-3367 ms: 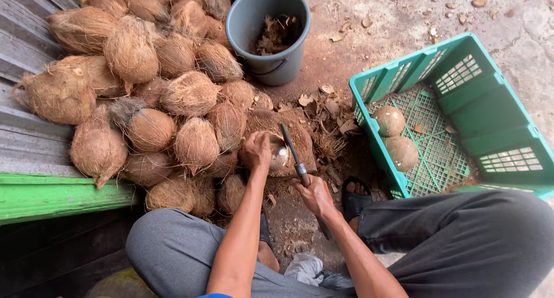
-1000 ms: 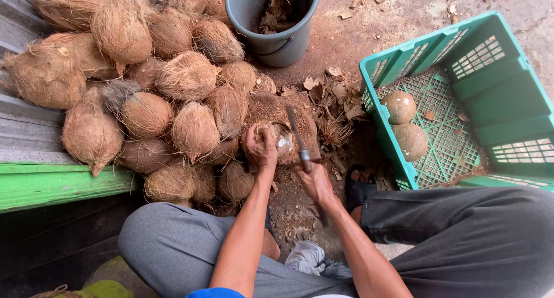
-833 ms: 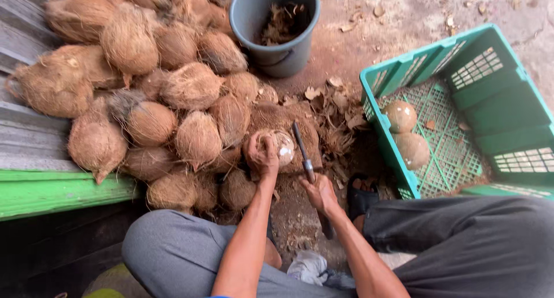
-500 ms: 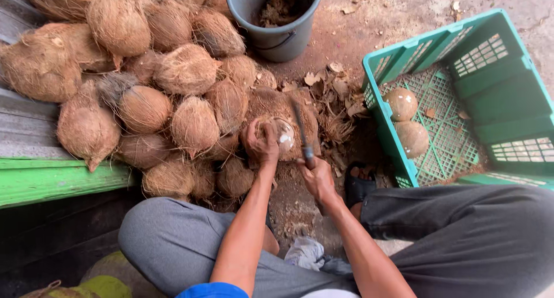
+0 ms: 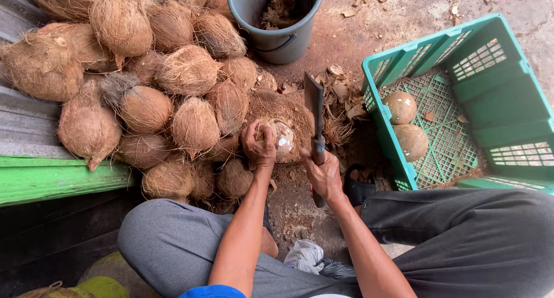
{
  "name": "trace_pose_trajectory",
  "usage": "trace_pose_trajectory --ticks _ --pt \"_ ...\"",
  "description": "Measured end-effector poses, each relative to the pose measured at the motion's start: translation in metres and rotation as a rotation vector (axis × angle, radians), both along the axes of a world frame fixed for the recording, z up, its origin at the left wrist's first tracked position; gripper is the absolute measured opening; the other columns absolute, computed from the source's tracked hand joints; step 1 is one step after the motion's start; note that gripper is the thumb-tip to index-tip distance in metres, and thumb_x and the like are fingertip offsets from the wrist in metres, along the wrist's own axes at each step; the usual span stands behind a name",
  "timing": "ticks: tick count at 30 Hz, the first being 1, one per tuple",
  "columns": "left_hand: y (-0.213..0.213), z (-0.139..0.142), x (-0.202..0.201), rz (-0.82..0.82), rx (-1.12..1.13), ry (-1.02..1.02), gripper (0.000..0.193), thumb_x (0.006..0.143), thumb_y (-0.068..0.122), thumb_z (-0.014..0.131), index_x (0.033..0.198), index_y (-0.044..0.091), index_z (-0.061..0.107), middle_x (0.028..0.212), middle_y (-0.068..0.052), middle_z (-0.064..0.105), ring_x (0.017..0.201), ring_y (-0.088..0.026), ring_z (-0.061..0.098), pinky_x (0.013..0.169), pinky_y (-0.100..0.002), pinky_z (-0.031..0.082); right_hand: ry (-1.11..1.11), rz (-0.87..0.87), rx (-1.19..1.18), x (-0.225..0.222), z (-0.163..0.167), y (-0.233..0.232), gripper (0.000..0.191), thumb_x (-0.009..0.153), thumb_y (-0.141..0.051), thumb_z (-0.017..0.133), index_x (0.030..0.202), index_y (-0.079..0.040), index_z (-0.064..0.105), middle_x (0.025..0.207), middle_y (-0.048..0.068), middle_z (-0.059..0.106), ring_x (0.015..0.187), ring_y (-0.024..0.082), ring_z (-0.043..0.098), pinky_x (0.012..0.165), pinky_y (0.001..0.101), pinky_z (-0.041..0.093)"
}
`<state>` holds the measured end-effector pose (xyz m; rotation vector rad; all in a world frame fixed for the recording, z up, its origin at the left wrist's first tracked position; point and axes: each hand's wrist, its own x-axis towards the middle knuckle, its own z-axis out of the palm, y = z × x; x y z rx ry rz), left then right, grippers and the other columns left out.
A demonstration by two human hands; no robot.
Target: The person sits on the ground and uses a machete to strip the fibrous husk off coconuts one at a time, chopping and peeling the husk away by hand. Husked coconuts are placed into a green plastic crate, while discarded husk accumulates on the ground.
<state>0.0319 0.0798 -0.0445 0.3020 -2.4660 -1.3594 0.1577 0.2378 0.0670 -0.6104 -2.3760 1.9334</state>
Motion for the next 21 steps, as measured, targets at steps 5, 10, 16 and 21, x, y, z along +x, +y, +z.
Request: trace_pose_trajectory --ticks 5,10,16,21 --pt "0.002 0.011 0.001 -0.033 -0.005 0.035 0.049 0.094 0.061 0.054 0.116 0.02 0.07 0.111 -0.006 0.065 0.097 -0.021 0.058 0.085 -0.041 0.047 -0.523 0.192 0.061 0.001 -0.04 0.004 0.045 0.095 -0.035 0.071 0.065 -0.005 0.057 0.053 0.002 0.054 0.045 0.017 0.049 0.044 0.0387 0.04" --pt "0.002 0.009 0.001 -0.012 0.033 -0.047 0.055 0.09 0.066 0.051 0.116 0.021 0.069 0.105 -0.006 0.061 0.089 -0.019 0.058 0.078 -0.04 0.049 -0.553 0.197 0.1 0.003 -0.058 0.006 0.042 0.092 -0.031 0.074 0.066 -0.007 0.053 0.052 0.004 0.055 0.044 0.016 0.052 0.043 0.038 0.042" --pt "-0.005 -0.007 -0.004 -0.031 0.013 0.088 0.051 0.095 0.063 0.051 0.116 0.02 0.069 0.109 -0.005 0.065 0.098 -0.019 0.06 0.087 -0.04 0.049 -0.573 0.187 -0.106 -0.011 -0.045 0.003 0.042 0.093 -0.032 0.074 0.07 -0.006 0.051 0.052 0.005 0.052 0.04 0.016 0.048 0.04 0.0366 0.039" --pt "-0.007 -0.004 -0.009 -0.063 0.034 0.091 0.05 0.097 0.058 0.053 0.117 0.016 0.068 0.114 -0.008 0.066 0.103 -0.021 0.061 0.091 -0.039 0.05 -0.472 0.208 -0.01 -0.027 -0.004 0.012 0.047 0.095 -0.036 0.072 0.065 -0.005 0.056 0.05 0.004 0.054 0.039 0.012 0.051 0.04 0.0317 0.042"
